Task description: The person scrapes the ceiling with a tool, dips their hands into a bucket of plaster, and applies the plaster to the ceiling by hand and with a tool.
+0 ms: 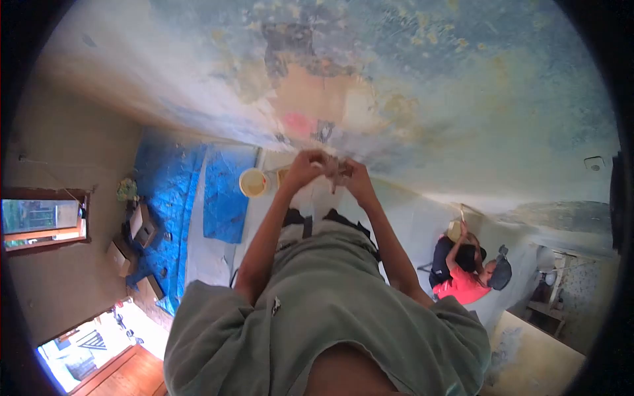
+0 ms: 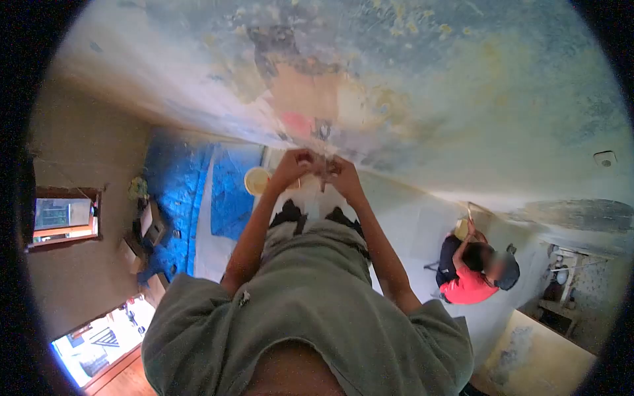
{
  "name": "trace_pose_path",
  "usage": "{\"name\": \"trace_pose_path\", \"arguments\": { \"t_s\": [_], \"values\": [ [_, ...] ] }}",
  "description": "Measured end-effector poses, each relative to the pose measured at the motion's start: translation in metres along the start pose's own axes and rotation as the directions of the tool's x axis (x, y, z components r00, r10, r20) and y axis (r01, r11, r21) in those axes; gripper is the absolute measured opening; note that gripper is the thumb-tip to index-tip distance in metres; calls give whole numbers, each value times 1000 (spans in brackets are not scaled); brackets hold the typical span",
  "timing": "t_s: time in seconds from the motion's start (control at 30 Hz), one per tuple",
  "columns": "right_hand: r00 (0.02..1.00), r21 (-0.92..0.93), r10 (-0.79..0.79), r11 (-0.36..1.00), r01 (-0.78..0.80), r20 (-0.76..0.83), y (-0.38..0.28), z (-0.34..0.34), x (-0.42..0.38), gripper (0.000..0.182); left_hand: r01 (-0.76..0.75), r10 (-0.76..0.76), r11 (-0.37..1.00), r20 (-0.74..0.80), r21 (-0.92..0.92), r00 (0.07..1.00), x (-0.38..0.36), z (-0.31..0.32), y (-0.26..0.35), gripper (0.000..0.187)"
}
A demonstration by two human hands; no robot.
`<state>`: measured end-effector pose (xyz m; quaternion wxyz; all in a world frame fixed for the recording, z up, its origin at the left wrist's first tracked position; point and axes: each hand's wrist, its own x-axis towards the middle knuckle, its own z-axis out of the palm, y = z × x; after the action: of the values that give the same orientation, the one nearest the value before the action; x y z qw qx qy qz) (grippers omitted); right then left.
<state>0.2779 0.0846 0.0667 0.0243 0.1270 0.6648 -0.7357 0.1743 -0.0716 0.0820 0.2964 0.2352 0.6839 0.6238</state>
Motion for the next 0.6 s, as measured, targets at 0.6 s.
{"name": "trace_pose_path", "arguments": {
  "t_s": [0.6],
  "values": [
    [943,475,59,852,-218,327,-41,75,36,54,75,-59,901,52,-427,997,-21,-87,30,16]
  ]
}}
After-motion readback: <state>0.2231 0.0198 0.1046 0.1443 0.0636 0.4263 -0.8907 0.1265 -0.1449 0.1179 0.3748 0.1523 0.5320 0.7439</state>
